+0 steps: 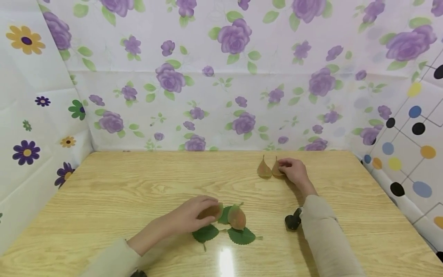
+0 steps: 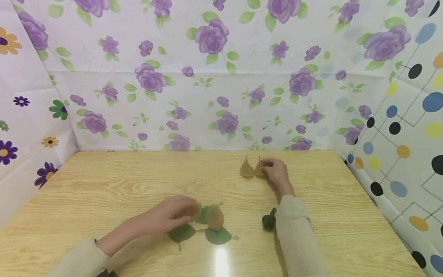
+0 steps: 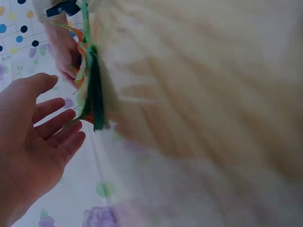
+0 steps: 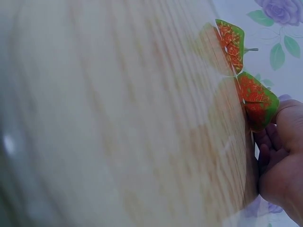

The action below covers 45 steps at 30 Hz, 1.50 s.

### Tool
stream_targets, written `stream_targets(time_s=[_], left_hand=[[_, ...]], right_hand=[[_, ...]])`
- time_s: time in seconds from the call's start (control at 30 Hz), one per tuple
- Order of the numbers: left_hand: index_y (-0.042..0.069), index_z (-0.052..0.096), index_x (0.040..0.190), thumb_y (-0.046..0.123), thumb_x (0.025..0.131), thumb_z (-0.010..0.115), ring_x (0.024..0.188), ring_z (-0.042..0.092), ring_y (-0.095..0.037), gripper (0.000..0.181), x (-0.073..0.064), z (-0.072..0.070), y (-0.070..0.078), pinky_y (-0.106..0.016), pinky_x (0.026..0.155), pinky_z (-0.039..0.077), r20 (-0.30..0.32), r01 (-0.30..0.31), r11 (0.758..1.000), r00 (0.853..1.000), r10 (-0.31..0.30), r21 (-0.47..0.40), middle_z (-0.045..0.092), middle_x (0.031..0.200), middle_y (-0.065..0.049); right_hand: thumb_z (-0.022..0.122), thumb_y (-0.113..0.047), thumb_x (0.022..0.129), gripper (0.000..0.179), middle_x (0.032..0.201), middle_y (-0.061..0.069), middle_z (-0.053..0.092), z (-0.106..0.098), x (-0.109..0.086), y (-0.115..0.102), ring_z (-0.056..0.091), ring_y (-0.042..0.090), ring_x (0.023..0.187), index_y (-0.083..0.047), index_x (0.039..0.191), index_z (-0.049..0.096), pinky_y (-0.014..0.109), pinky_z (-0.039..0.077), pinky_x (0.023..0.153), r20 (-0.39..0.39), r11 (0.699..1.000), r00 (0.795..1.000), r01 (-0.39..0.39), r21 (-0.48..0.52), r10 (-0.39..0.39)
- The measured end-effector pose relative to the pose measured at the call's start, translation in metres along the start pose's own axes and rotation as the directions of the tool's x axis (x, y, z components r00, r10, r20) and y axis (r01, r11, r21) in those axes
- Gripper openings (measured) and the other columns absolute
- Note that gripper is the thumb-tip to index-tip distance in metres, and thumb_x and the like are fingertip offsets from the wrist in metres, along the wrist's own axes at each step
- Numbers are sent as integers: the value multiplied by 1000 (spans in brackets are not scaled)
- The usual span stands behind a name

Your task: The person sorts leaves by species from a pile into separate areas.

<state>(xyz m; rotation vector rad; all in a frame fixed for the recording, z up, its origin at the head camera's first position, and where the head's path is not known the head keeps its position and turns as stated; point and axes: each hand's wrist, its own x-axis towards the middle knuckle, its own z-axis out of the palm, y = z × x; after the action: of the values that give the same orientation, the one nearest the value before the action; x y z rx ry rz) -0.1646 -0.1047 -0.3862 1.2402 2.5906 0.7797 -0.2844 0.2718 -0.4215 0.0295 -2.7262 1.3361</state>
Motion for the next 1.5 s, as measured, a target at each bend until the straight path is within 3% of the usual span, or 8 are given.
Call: stream_targets(time_s=[0.17,0.27,0.57,0.77,1.07,1.2,1.33,1.5], left_hand=[[-3,46,140,31,101,53,136,37,-31,52,-9,-1,0,-43,106,36,142,3,994,990,-18,108,38,149,-16],[-4,43,141,33,101,52,138,32,-29,55,-10,1,2,-41,109,33,177,-10,986,984,-20,168,35,151,-16],[-5,43,140,36,103,47,138,32,-28,56,-14,9,-4,-41,108,34,157,-76,962,987,35,263,34,150,-18],[-3,43,141,38,103,45,138,33,-27,56,-14,10,-6,-40,108,34,155,-74,967,987,37,244,35,150,-16],[0,42,144,41,104,41,139,31,-25,57,-16,9,-8,-41,110,32,177,-46,970,984,4,238,33,152,-13],[-1,43,143,40,104,40,138,32,-26,56,-16,9,-8,-41,109,33,168,-64,967,986,23,248,34,151,-14],[-2,44,141,38,104,41,137,35,-27,54,-14,10,-9,-41,108,34,151,-101,957,987,61,272,36,150,-15],[-3,46,139,35,104,42,135,38,-29,52,-13,10,-11,-40,106,37,144,-143,938,984,102,315,38,148,-18]], right_hand=[[58,-2,95,28,114,25,62,-1,0,-1,57,38,106,7,121,62,44,50,88,-6,1000,1000,12,-9,-12],[58,-2,95,27,112,25,63,-1,0,-1,58,38,105,8,121,62,45,50,87,-11,1000,1000,20,-8,-20],[58,-3,96,28,112,24,63,2,-2,2,57,37,104,6,122,62,44,50,85,-20,1000,1000,14,-14,-14],[59,-2,95,27,109,23,63,3,-3,3,58,37,102,7,121,62,45,50,85,-42,1000,999,27,-11,-28],[58,-8,96,32,122,23,59,2,-5,-5,54,33,111,5,125,60,39,48,91,-54,988,996,-62,141,70],[56,-9,97,33,123,23,57,-4,-7,-19,52,32,111,5,126,59,38,45,92,-98,980,991,-70,184,89],[57,-10,96,34,126,24,56,-7,-14,-37,50,35,116,5,126,59,44,44,97,-108,989,994,10,150,6],[59,-13,95,35,130,23,55,-1,-31,-60,49,38,119,3,127,59,53,43,96,-13,986,987,161,50,-161]])
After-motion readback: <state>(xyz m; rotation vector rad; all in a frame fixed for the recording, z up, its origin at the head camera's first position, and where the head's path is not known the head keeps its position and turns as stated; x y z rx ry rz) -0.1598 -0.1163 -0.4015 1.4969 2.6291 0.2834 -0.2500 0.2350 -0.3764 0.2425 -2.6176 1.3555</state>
